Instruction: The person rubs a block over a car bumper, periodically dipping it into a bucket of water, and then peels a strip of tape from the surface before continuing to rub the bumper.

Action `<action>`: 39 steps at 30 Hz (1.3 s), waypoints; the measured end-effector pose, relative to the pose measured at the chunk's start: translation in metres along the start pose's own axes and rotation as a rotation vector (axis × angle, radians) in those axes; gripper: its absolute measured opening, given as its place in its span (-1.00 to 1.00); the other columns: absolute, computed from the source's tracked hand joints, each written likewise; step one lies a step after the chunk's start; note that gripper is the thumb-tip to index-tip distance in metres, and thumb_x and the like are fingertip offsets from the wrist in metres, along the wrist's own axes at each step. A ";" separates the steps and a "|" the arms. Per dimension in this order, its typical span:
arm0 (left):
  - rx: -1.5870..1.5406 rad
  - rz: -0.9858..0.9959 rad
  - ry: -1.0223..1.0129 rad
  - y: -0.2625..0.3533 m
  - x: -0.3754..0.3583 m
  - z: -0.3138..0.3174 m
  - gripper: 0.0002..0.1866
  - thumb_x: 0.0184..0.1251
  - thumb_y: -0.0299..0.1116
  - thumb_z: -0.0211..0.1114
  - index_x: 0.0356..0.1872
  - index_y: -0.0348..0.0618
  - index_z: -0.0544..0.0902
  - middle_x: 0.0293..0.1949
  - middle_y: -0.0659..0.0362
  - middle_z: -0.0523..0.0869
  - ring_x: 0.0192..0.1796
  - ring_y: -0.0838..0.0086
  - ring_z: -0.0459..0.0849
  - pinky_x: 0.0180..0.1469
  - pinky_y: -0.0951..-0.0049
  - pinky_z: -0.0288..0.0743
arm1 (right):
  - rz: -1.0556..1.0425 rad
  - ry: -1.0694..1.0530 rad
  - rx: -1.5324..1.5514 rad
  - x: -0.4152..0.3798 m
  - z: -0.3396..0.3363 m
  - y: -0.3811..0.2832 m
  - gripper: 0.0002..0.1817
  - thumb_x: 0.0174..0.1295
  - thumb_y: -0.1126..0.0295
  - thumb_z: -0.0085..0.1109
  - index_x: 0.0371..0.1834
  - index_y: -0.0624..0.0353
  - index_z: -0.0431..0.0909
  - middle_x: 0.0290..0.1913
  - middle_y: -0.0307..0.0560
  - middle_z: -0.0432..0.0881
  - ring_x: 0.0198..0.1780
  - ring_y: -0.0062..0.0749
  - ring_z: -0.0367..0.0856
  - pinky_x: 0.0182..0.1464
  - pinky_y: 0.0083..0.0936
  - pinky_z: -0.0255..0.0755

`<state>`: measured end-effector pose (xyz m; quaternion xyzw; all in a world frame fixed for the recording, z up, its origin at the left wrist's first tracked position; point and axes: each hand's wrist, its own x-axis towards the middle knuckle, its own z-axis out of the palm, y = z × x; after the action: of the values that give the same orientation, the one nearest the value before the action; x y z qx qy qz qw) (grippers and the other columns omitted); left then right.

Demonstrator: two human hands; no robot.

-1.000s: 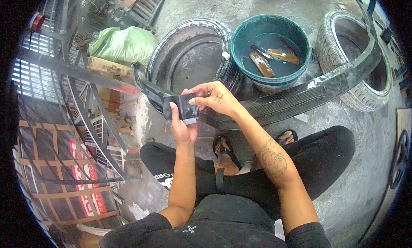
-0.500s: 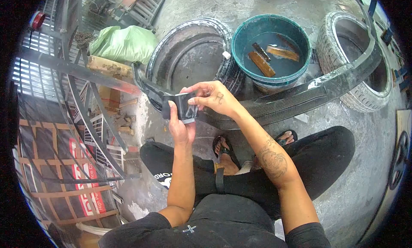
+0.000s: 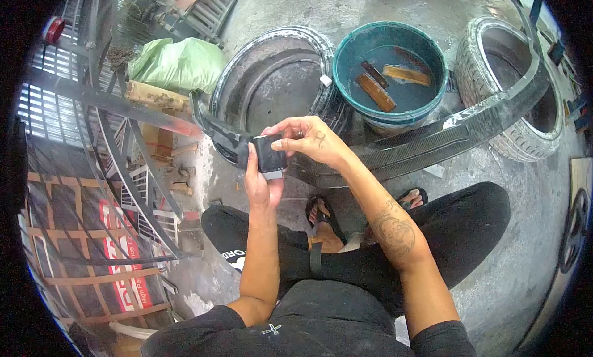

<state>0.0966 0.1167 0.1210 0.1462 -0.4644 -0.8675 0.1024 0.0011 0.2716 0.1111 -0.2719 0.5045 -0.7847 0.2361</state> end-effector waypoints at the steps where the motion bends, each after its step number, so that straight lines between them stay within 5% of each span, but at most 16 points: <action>1: -0.004 -0.015 0.024 0.000 0.001 -0.002 -0.38 0.84 0.06 -0.04 0.49 -0.31 0.50 0.22 0.10 0.74 0.09 0.37 0.76 0.13 0.22 0.68 | 0.000 0.001 0.000 -0.003 -0.002 0.000 -0.40 0.29 0.38 0.58 0.42 0.14 0.67 -0.01 -0.20 0.80 -0.10 -0.58 0.70 0.00 -0.46 0.66; 3: 0.049 -0.032 -0.097 0.005 -0.003 -0.008 -0.37 0.83 0.05 -0.03 0.50 -0.35 0.48 0.21 0.06 0.74 0.08 0.36 0.77 0.10 0.24 0.70 | -0.002 0.115 -0.132 -0.009 -0.006 -0.002 0.10 0.06 0.25 0.77 0.70 0.00 0.31 0.18 -0.08 0.62 0.12 -0.38 0.66 0.20 -0.30 0.61; 4: 0.102 -0.046 -0.216 0.008 -0.005 -0.009 -0.36 0.83 0.04 -0.02 0.51 -0.38 0.47 0.20 0.02 0.75 0.07 0.34 0.78 0.06 0.26 0.72 | -0.003 0.114 -0.131 -0.010 -0.013 0.003 0.10 0.06 0.25 0.77 0.70 0.00 0.31 0.18 -0.08 0.62 0.12 -0.38 0.66 0.20 -0.30 0.61; 6: 0.196 -0.090 -0.301 0.014 -0.011 -0.007 -0.33 0.83 0.04 -0.02 0.54 -0.41 0.42 0.20 -0.01 0.75 0.08 0.34 0.79 0.06 0.26 0.73 | -0.044 0.052 -0.283 -0.007 -0.025 0.014 0.46 -0.19 0.12 0.89 0.80 -0.10 0.02 0.27 0.01 0.45 0.26 -0.18 0.57 0.31 -0.19 0.54; 9: 0.318 -0.140 -0.390 0.034 -0.015 -0.007 -0.35 0.80 0.01 0.08 0.51 -0.43 0.49 0.21 -0.02 0.76 0.06 0.35 0.81 0.05 0.29 0.75 | -0.070 0.111 -0.415 -0.007 -0.022 0.025 0.50 -0.27 0.02 0.91 0.79 -0.05 0.07 0.30 0.08 0.44 0.25 -0.09 0.56 0.35 -0.16 0.52; 11: 0.855 0.127 -0.137 0.045 -0.006 -0.009 -0.46 0.74 -0.07 0.20 0.37 -0.40 0.65 0.17 0.04 0.81 0.02 0.40 0.80 0.01 0.35 0.75 | -0.105 0.167 -0.384 -0.005 -0.024 0.049 0.41 -0.24 -0.12 0.86 0.74 -0.03 0.20 0.33 0.20 0.48 0.31 0.10 0.58 0.38 -0.08 0.52; 13: 0.845 0.164 0.015 0.035 0.009 -0.024 -0.58 0.68 -0.16 0.30 0.25 -0.32 0.77 0.11 0.11 0.84 0.01 0.46 0.79 -0.01 0.41 0.72 | 0.033 0.199 -0.997 -0.011 -0.022 0.059 0.33 -0.23 -0.28 0.78 0.65 0.06 0.35 0.35 0.40 0.51 0.40 0.29 0.54 0.41 0.01 0.50; 14: 0.873 0.176 0.121 0.026 0.022 -0.046 -0.59 0.66 -0.16 0.33 0.23 -0.28 0.78 0.08 0.13 0.84 0.00 0.48 0.78 -0.01 0.43 0.71 | -0.038 0.267 -1.096 -0.017 -0.022 0.079 0.20 -0.19 -0.44 0.65 0.39 0.28 0.55 0.22 0.45 0.65 0.28 0.32 0.66 0.32 0.03 0.57; 15: 0.900 0.185 0.227 0.015 0.037 -0.072 -0.61 0.63 -0.15 0.36 0.22 -0.25 0.79 0.05 0.15 0.84 0.00 0.50 0.77 -0.01 0.44 0.70 | -0.036 0.267 -1.091 -0.020 -0.022 0.087 0.20 -0.19 -0.44 0.65 0.39 0.28 0.55 0.22 0.45 0.65 0.28 0.32 0.66 0.32 0.03 0.57; 17: 1.012 0.217 0.296 -0.012 0.071 -0.128 -0.63 0.54 -0.14 0.46 0.13 -0.22 0.81 0.00 0.17 0.84 -0.02 0.49 0.76 0.03 0.38 0.67 | 0.218 0.163 -1.296 -0.026 -0.019 0.100 0.07 -0.13 -0.52 0.55 0.05 0.37 0.66 -0.05 0.29 0.79 0.05 0.14 0.81 0.17 -0.03 0.64; 18: 1.079 0.302 0.275 -0.023 0.084 -0.147 -0.62 0.51 -0.15 0.49 0.09 -0.25 0.81 -0.02 0.15 0.85 -0.02 0.45 0.75 0.08 0.34 0.65 | 0.172 0.175 -1.354 -0.028 -0.018 0.108 -0.10 0.01 -0.50 0.48 -0.20 0.32 0.68 -0.27 0.14 0.81 -0.13 0.03 0.84 0.02 -0.08 0.66; 21: 1.124 0.349 0.103 -0.010 0.077 -0.117 -0.61 0.42 -0.18 0.54 0.03 -0.34 0.77 -0.05 0.03 0.82 0.00 0.25 0.75 0.19 0.22 0.57 | 0.145 0.223 -1.358 -0.032 -0.014 0.110 -0.20 0.14 -0.39 0.47 -0.22 0.31 0.71 -0.30 0.14 0.80 -0.11 0.01 0.83 0.01 -0.11 0.64; 23: 1.405 0.675 0.034 -0.021 0.094 -0.125 -0.58 0.38 -0.20 0.56 0.05 -0.35 0.74 -0.04 -0.05 0.76 0.04 0.12 0.72 0.22 0.20 0.55 | 0.109 0.235 -1.361 -0.037 -0.016 0.115 -0.25 0.18 -0.33 0.47 -0.20 0.31 0.71 -0.28 0.13 0.80 -0.11 0.00 0.82 0.05 -0.13 0.64; 30: 1.504 0.626 0.093 -0.044 0.091 -0.129 -0.54 0.40 -0.12 0.56 0.12 -0.26 0.71 0.08 -0.06 0.64 0.22 0.00 0.63 0.31 0.08 0.47 | 0.077 0.289 -1.354 -0.038 -0.016 0.123 -0.28 0.17 -0.30 0.48 -0.19 0.29 0.71 -0.26 0.09 0.80 -0.10 -0.04 0.81 0.07 -0.17 0.64; 39: 1.707 0.744 0.016 -0.034 0.105 -0.102 -0.59 0.49 -0.27 0.43 0.15 -0.39 0.62 0.09 -0.22 0.62 0.15 -0.20 0.59 0.25 -0.05 0.47 | 0.087 0.282 -1.360 -0.038 -0.017 0.127 -0.31 0.19 -0.27 0.48 -0.20 0.28 0.70 -0.25 0.08 0.80 -0.10 -0.06 0.80 0.06 -0.20 0.64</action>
<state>0.0322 0.0236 0.0220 0.0195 -0.9613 -0.1426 0.2350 0.0298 0.2590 -0.0185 -0.2342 0.9205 -0.3119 -0.0232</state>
